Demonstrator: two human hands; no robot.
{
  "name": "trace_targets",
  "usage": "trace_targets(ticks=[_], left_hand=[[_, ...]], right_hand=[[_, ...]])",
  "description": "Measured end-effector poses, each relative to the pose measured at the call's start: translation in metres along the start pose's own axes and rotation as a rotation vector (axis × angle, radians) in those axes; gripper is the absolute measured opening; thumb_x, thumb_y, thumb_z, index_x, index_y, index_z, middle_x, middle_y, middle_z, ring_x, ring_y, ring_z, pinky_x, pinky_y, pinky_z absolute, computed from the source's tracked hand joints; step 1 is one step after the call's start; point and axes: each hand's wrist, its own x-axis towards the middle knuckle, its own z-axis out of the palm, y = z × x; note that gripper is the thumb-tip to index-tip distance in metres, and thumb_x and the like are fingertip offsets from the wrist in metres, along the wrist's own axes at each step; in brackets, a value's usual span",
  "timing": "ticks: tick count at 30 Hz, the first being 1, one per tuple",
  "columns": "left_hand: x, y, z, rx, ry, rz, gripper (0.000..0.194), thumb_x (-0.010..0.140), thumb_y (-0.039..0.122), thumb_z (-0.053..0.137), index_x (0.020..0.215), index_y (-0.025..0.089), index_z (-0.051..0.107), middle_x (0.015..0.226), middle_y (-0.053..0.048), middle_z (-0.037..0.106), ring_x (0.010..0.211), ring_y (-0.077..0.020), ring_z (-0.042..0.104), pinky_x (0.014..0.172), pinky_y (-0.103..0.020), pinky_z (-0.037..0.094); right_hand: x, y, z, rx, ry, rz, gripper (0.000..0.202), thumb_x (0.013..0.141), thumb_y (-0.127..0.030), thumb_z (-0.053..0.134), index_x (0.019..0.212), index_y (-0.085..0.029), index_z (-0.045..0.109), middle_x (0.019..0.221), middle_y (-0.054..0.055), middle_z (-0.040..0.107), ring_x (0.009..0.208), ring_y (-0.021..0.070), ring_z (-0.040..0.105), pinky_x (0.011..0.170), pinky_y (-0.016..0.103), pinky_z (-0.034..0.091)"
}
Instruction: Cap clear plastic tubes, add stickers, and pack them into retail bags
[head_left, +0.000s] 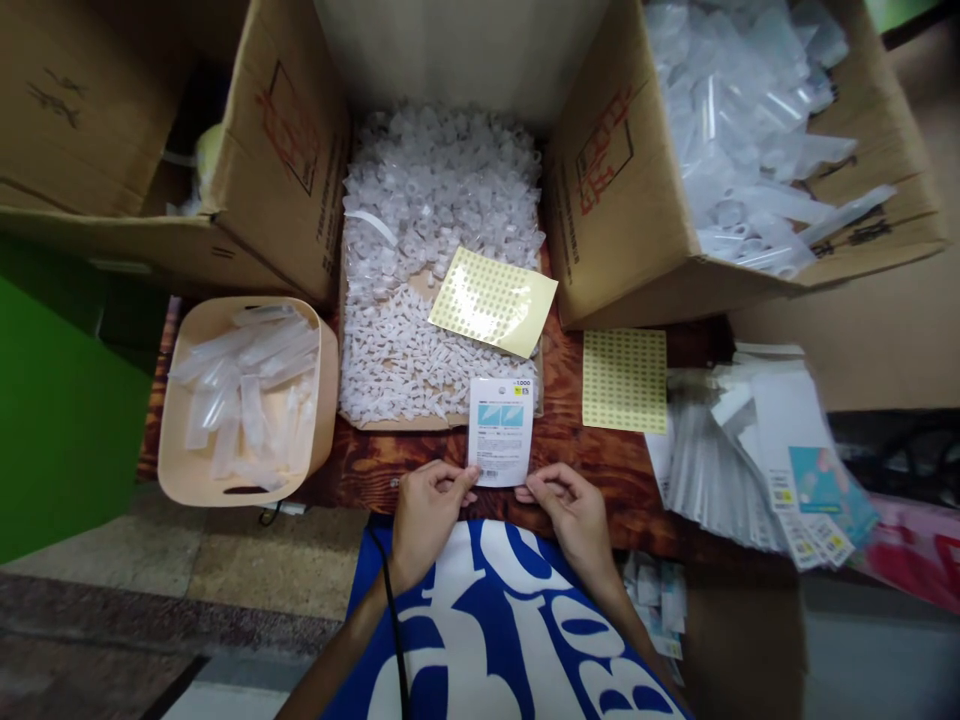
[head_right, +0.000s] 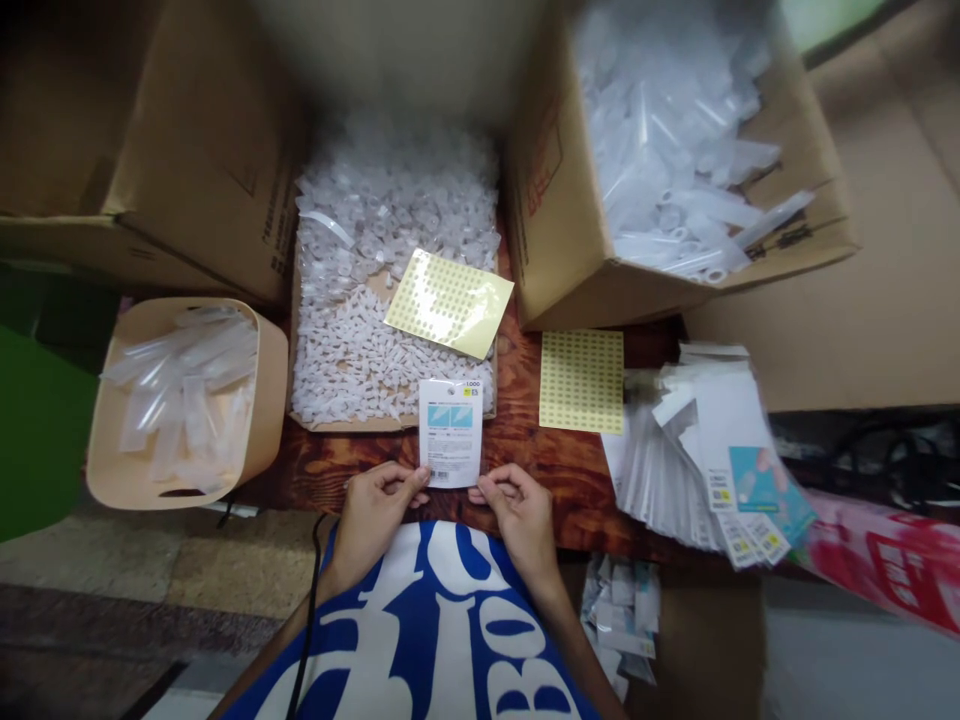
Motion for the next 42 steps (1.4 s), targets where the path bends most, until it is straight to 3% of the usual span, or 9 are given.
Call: trace_targets(ticks=[8, 20, 35, 39, 42], left_hand=[[-0.001, 0.005, 0.001, 0.019, 0.019, 0.005, 0.032, 0.085, 0.044, 0.071, 0.072, 0.016, 0.074, 0.070, -0.005, 0.073, 0.060, -0.0182, 0.072, 0.057, -0.024, 0.054], [-0.003, 0.005, 0.004, 0.058, 0.014, 0.026, 0.038, 0.089, 0.048, 0.065, 0.071, 0.015, 0.072, 0.069, -0.005, 0.072, 0.059, -0.0169, 0.070, 0.055, -0.022, 0.052], [0.004, -0.006, 0.008, 0.134, 0.080, 0.057, 0.041, 0.089, 0.049, 0.060, 0.067, 0.016, 0.069, 0.066, -0.006, 0.073, 0.052, -0.0177, 0.069, 0.050, -0.024, 0.052], [0.001, -0.007, 0.007, 0.011, 0.116, -0.010, 0.043, 0.086, 0.053, 0.063, 0.071, 0.013, 0.070, 0.067, -0.007, 0.073, 0.052, -0.0189, 0.069, 0.050, -0.026, 0.055], [-0.002, -0.008, 0.003, -0.140, 0.231, -0.003, 0.040, 0.080, 0.054, 0.070, 0.083, 0.013, 0.068, 0.071, -0.006, 0.073, 0.052, -0.0181, 0.069, 0.049, -0.027, 0.056]], right_hand=[[0.001, 0.000, -0.001, -0.020, -0.051, -0.015, 0.039, 0.077, -0.054, 0.080, 0.081, -0.017, 0.067, 0.075, 0.008, 0.075, 0.075, 0.0258, 0.077, 0.078, 0.036, 0.064], [0.004, -0.003, 0.017, -0.171, 0.156, -0.080, 0.051, 0.083, -0.065, 0.067, 0.063, -0.020, 0.055, 0.052, 0.004, 0.066, 0.047, 0.0199, 0.068, 0.047, 0.026, 0.056], [0.008, 0.010, 0.020, -0.430, 0.244, -0.239, 0.043, 0.094, -0.049, 0.055, 0.061, -0.022, 0.047, 0.043, -0.001, 0.057, 0.039, 0.0156, 0.060, 0.042, 0.021, 0.043], [0.010, 0.010, 0.021, -0.473, 0.271, -0.292, 0.043, 0.093, -0.047, 0.054, 0.060, -0.023, 0.045, 0.042, 0.000, 0.056, 0.036, 0.0152, 0.058, 0.039, 0.021, 0.040], [0.010, 0.010, 0.020, -0.402, 0.243, -0.298, 0.045, 0.094, -0.052, 0.053, 0.060, -0.023, 0.044, 0.042, 0.000, 0.056, 0.036, 0.0158, 0.059, 0.039, 0.021, 0.041]])
